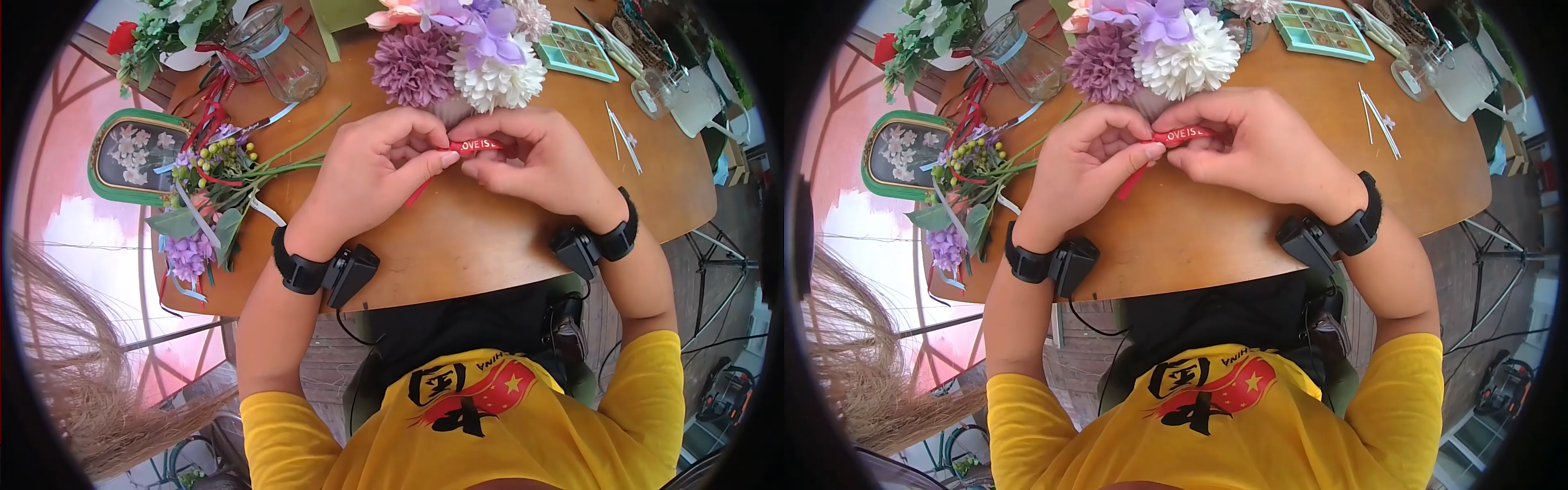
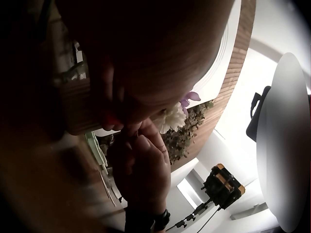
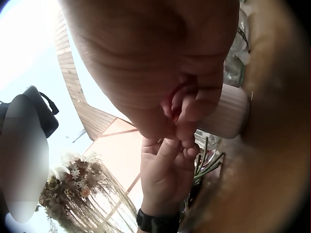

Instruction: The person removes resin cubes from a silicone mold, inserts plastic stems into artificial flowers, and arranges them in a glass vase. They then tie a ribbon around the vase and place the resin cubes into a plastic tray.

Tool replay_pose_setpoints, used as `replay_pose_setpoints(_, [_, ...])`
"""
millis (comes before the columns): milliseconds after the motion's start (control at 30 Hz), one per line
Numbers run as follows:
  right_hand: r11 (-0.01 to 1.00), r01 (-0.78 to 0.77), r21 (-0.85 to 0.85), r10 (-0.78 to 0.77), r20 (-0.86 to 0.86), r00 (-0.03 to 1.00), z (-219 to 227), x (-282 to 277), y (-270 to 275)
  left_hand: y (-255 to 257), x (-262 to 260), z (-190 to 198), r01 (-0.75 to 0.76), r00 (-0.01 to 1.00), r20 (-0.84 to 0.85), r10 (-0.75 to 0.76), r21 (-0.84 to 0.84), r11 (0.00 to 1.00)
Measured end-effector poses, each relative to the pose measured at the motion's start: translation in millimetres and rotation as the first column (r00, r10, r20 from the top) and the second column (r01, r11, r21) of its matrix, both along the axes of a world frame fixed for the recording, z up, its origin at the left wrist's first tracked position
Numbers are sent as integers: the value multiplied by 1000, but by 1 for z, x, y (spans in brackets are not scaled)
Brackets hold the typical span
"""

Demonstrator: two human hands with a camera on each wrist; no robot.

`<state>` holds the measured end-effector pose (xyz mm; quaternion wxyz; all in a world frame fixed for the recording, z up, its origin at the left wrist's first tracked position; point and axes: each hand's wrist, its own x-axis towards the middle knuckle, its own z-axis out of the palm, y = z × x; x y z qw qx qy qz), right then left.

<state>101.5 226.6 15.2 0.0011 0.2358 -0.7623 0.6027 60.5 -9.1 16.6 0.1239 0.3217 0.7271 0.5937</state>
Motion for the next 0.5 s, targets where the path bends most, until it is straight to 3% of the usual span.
replay_pose_setpoints(100, [995,30,94,-22,-84,996,-1,-3,2,1,1,0,-27,996,-83,25,-18,999])
replay_pose_setpoints(200, [988,67,143,-73,40,997,9,-1,3,3,3,5,-46,974,-226,33,-53,998])
replay_pose_setpoints(500, [961,169,217,-130,-182,975,9,1,1,2,2,4,-17,1000,-17,16,-40,999])
